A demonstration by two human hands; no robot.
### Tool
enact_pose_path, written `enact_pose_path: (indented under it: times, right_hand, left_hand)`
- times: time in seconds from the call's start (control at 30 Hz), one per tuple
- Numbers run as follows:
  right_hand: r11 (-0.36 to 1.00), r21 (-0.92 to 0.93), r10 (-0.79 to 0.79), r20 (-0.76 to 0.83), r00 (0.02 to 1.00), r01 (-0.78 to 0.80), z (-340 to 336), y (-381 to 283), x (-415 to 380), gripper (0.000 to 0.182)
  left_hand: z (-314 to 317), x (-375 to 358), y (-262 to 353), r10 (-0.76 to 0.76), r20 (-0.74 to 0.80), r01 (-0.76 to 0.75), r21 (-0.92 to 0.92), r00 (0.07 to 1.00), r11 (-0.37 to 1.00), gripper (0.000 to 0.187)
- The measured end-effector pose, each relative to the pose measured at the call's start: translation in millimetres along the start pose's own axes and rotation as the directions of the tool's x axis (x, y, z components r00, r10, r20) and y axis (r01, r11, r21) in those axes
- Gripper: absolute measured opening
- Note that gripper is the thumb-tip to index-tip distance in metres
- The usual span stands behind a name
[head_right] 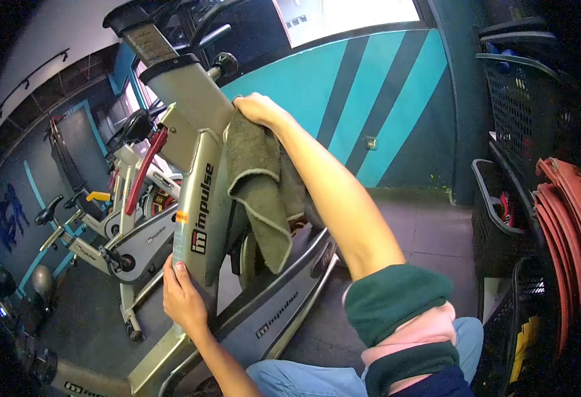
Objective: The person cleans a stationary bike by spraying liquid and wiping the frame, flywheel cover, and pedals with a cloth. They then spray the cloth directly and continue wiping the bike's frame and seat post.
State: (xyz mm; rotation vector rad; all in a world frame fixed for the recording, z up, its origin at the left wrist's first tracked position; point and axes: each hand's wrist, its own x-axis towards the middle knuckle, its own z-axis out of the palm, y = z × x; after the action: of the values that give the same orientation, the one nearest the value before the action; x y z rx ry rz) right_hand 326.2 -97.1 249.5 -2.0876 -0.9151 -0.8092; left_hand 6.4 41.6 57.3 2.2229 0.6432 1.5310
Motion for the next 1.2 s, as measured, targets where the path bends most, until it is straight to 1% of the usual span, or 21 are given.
enact_pose_path:
  times: [0.03, 0.07, 0.17, 0.23, 0.27, 0.3, 0.33, 0.37, 0.4, 0.43, 0.47, 0.5, 0.53, 0.57, 0.63, 0.67, 0.77, 0.8, 0.87, 1.1, 1.2]
  right_hand:
    - [0.968, 0.237, 0.073, 0.063, 0.995, -0.086, -1, 2, -6, 0.039]
    - [0.873, 0.455, 0.125, 0.143, 0.982, -0.177, -3, 2, -8, 0.039]
    - [0.863, 0.458, 0.151, 0.170, 0.974, -0.214, -8, -1, -14, 0.039]
    - [0.878, 0.427, 0.157, 0.169, 0.973, -0.216, -7, 4, -24, 0.039]
    - [0.946, 0.324, 0.006, 0.036, 0.999, -0.017, -5, 7, -28, 0.038]
    - [0.966, 0.194, -0.161, -0.074, 0.984, 0.172, -1, 10, -33, 0.038]
    - [0.972, 0.096, -0.200, -0.145, 0.969, 0.215, 2, 10, -35, 0.036]
    - [0.974, 0.105, -0.186, -0.141, 0.972, 0.201, 9, 10, -41, 0.036]
    - [0.993, 0.117, -0.009, -0.199, 0.980, 0.033, 8, -3, -52, 0.036]
    - [0.982, 0.136, 0.162, -0.255, 0.953, -0.131, 4, -17, -64, 0.036]
    - [0.972, 0.149, 0.213, -0.239, 0.947, -0.181, -5, -35, -80, 0.033]
    - [0.972, 0.150, 0.213, -0.234, 0.949, -0.181, 2, -39, -89, 0.033]
    - [0.995, 0.080, 0.081, -0.363, 0.928, -0.056, 9, -41, -96, 0.031]
    - [0.998, -0.007, -0.060, -0.478, 0.876, 0.064, 18, -42, -101, 0.029]
    - [0.951, -0.272, -0.294, -0.649, 0.702, 0.147, 41, -44, -112, 0.027]
    - [0.953, -0.250, -0.289, -0.597, 0.749, 0.169, 41, -50, -123, 0.033]
    - [0.929, -0.264, -0.369, -0.592, 0.717, 0.260, 43, -60, -142, 0.026]
    - [0.932, -0.256, -0.362, -0.593, 0.719, 0.258, 42, -62, -145, 0.026]
    - [0.914, -0.244, -0.406, -0.555, 0.726, 0.325, 40, -63, -149, 0.023]
    - [0.900, -0.155, -0.428, -0.483, 0.764, 0.406, 57, -77, -189, 0.025]
    - [0.894, -0.075, -0.426, -0.449, 0.786, 0.442, 68, -83, -218, 0.026]
  left_hand:
    - [1, 0, 0, 0.010, -0.028, -0.010, 0.016, 1.000, 1.000, 0.041]
    - [3, 0, -2, 0.022, -0.047, -0.020, 0.029, 0.999, 0.999, 0.041]
    - [4, 0, -2, 0.016, -0.055, -0.013, 0.055, 0.998, 0.998, 0.040]
    - [1, 0, 3, -0.015, -0.022, 0.016, 0.057, 1.000, 0.998, 0.040]
    - [0, 0, 5, -0.042, -0.001, 0.042, 0.052, 0.999, 0.998, 0.040]
    - [1, 0, 6, -0.042, 0.020, 0.040, 0.063, 0.999, 0.997, 0.040]
    - [2, 0, 4, -0.027, -0.007, 0.027, 0.047, 1.000, 0.999, 0.040]
    - [4, 0, 2, -0.011, -0.040, 0.013, 0.031, 0.999, 0.999, 0.040]
    - [5, 0, 0, -0.008, -0.051, 0.010, 0.047, 0.999, 0.999, 0.040]
    - [5, 1, 0, -0.006, -0.049, 0.009, 0.052, 0.999, 0.999, 0.040]
    - [5, 1, 1, -0.014, -0.046, 0.017, 0.057, 0.999, 0.998, 0.040]
    - [4, 0, 2, -0.023, -0.042, 0.026, 0.062, 0.999, 0.998, 0.040]
    - [4, -1, 2, -0.027, -0.041, 0.029, 0.063, 0.999, 0.998, 0.040]
    - [4, 0, 2, -0.030, -0.035, 0.033, 0.065, 0.999, 0.997, 0.040]
    - [4, 0, 4, -0.034, -0.040, 0.037, 0.064, 0.999, 0.997, 0.040]
    - [3, 0, 5, -0.048, -0.018, 0.049, 0.053, 0.999, 0.997, 0.041]
    - [2, 1, 6, -0.059, -0.001, 0.059, 0.047, 0.998, 0.997, 0.042]
    - [2, 0, 5, -0.061, 0.004, 0.061, 0.049, 0.998, 0.997, 0.042]
    - [2, 0, 3, -0.061, 0.014, 0.060, 0.049, 0.998, 0.997, 0.042]
    - [0, 1, 1, -0.054, 0.040, 0.054, 0.017, 0.998, 0.998, 0.043]
    - [0, 1, 2, -0.049, 0.032, 0.048, 0.008, 0.998, 0.999, 0.042]
